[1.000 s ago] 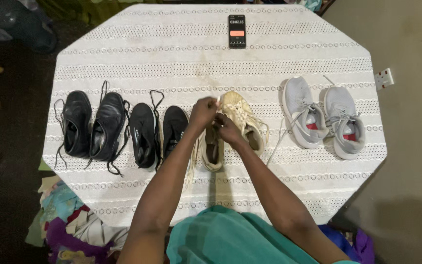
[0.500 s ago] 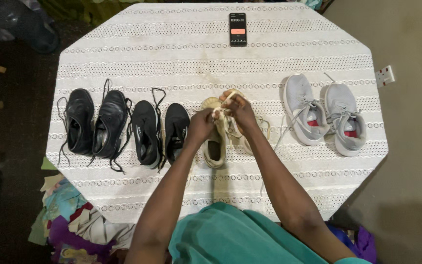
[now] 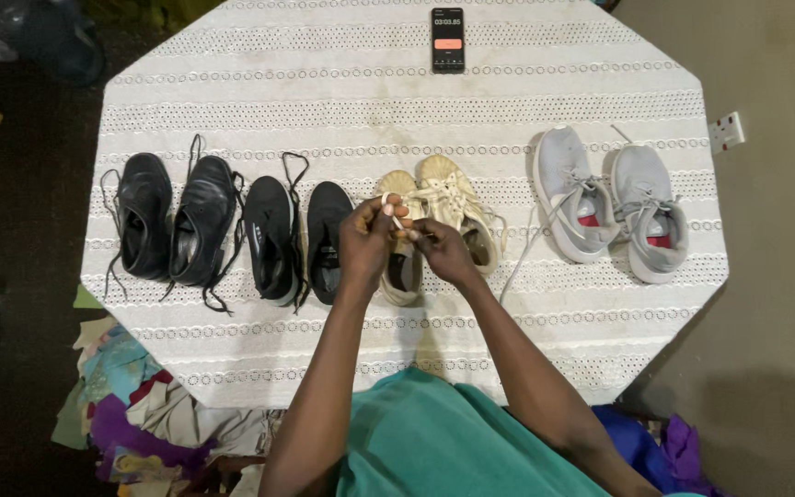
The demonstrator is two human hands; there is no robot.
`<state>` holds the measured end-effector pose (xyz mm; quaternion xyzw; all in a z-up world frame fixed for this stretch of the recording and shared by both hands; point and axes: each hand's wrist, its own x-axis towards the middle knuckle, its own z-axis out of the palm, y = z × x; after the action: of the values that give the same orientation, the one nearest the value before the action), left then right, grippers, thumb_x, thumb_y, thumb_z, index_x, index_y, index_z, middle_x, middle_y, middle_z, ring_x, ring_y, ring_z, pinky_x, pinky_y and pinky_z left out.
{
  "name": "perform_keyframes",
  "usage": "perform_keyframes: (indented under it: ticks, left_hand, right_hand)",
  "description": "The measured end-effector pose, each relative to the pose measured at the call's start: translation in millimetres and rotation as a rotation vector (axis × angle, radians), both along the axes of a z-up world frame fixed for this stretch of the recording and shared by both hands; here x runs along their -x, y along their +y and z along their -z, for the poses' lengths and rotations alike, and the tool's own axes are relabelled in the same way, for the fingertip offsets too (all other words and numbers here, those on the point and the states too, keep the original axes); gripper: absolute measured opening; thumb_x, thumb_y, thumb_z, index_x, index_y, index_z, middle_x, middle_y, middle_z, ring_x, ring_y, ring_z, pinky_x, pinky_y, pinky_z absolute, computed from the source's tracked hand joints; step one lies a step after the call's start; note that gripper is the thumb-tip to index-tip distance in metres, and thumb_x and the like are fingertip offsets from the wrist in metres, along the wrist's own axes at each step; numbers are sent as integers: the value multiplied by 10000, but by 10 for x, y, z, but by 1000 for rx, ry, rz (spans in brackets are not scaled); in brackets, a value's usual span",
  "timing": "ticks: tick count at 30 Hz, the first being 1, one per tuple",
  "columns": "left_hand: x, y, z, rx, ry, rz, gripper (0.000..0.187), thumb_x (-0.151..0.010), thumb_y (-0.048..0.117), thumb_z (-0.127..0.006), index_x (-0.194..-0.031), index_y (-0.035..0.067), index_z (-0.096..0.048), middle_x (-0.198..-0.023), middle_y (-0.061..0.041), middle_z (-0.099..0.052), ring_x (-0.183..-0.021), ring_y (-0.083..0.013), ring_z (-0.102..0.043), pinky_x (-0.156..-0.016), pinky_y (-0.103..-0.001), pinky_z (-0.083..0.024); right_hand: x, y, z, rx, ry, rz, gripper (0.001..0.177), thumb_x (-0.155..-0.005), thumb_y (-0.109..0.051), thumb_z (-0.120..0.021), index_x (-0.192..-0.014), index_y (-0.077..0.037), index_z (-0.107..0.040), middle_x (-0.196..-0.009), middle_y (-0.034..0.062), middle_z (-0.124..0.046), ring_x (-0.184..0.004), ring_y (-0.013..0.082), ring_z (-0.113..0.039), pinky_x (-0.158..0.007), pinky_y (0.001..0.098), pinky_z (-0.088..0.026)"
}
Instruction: The person removes laces from several pairs of shoes on a table and then re-laces each shoe. They handle black, beige, and white shoes, threading laces through eyelets and tying knots.
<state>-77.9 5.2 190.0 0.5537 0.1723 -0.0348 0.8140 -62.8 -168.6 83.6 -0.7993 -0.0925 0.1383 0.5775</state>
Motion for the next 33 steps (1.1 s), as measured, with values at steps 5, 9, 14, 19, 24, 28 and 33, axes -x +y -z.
perform_keyframes:
  ticks: [5, 9, 14, 19, 24, 28, 33]
  left_hand:
    - [78, 11, 202, -169, -120, 40, 217, -1048, 107, -581, -1196, 1, -698, -1005, -115, -761, -820, -120, -719, -698, -252, -591]
    - [226, -70, 381, -375, -23, 127, 225, -1031, 128, -572, -1203, 64, -702, -979, -69, -764, -780, -90, -711, -640, -236, -570]
    - [472, -197, 552, -974, 32, 610, 314, -908, 81, -649, -1216, 98, -704, -1017, -136, -716, -871, -275, -672, -767, -411, -537]
    - [586, -194, 603, -1033, -316, 795, 302, -881, 42, -670, -1170, 98, -739, -1130, -138, -723, -1054, -309, -673, -939, -459, -523]
    - [97, 41, 595, -922, 162, 702, 288, -942, 127, -610, -1219, 114, -688, -1165, -125, -697, -978, -258, -726, -892, -411, -575]
    - [-437, 157, 870, -1155, -63, 507, 381, -839, 154, -731, -1205, 68, -664, -1135, -175, -665, -1016, -332, -652, -897, -440, -538]
    - [-1026, -43, 1357, -1473, -161, 591, 287, -857, 119, -704, -1134, 47, -685, -1242, -199, -608, -1195, -394, -557, -979, -477, -498]
  right_hand:
    - [-93, -102, -105, -154, 154, 83, 243, -1091, -253, -606, -1210, -64, -701, -876, 101, -658, -732, 156, -583, -664, 305, -493]
    - [-57, -223, -156, 184, 216, 16, 293, -1025, -236, -593, -1274, -103, -674, -969, 70, -711, -773, 147, -648, -679, 306, -519]
    - [-65, -158, -27, -100, 382, 171, 348, -1028, -272, -548, -1334, -122, -622, -1084, 9, -748, -891, 112, -686, -744, 283, -540]
    - [-13, -117, 76, -66, 210, 162, 423, -933, -132, -666, -1351, -76, -637, -1056, 117, -708, -931, 188, -704, -798, 320, -557]
    - [-98, 1, -103, 173, 55, 172, 392, -923, -86, -632, -1315, -67, -649, -1192, 111, -700, -1039, 219, -699, -893, 361, -599]
    - [-172, 193, -232, 463, -13, -42, 626, -800, -172, -823, -1345, -29, -552, -1233, 199, -592, -1154, 336, -583, -992, 452, -477]
    - [-78, 303, -185, 502, -145, 61, 545, -794, -77, -744, -1318, -47, -596, -1194, 215, -624, -1100, 386, -609, -949, 442, -513]
